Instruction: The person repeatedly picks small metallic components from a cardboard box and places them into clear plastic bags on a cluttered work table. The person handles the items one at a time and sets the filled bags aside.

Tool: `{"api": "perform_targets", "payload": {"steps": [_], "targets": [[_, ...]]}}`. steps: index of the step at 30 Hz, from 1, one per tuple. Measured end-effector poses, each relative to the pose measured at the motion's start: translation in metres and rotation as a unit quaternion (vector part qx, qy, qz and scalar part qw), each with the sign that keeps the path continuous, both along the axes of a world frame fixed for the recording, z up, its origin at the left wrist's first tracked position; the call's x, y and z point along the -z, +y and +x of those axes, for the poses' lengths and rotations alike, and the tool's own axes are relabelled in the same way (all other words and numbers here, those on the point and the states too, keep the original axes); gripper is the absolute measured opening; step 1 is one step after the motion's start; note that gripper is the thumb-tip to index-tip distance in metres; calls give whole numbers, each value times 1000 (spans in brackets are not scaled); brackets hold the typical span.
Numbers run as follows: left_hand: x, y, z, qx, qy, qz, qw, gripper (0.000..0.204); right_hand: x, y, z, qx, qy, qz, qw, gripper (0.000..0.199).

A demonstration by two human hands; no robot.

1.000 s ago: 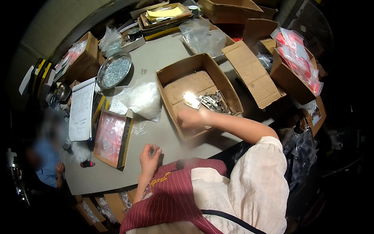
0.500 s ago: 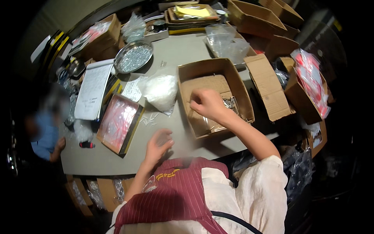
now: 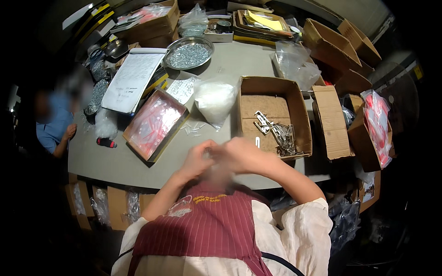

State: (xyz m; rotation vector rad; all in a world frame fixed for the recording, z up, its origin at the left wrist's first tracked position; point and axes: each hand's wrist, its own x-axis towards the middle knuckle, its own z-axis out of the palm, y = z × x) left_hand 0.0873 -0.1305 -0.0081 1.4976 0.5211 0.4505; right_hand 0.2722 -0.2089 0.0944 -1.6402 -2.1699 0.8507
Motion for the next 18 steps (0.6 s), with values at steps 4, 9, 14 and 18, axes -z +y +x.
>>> {"api": "perform_targets", "payload": {"steps": [4, 9, 14, 18], "targets": [[-35, 7, -15, -21, -35, -51, 998, 26, -1, 11, -3, 12, 12, 182, 983, 20], [-56, 19, -44, -140, -117, -33, 983, 22, -21, 27, -20, 57, 69, 148, 985, 14], [-74, 24, -75, -195, -136, -43, 970, 15, -31, 37, -52, 94, 145, 131, 976, 18], [-64, 21, -99, -255, -112, 56, 959, 11, -20, 50, -82, 64, 150, 161, 973, 26]]}}
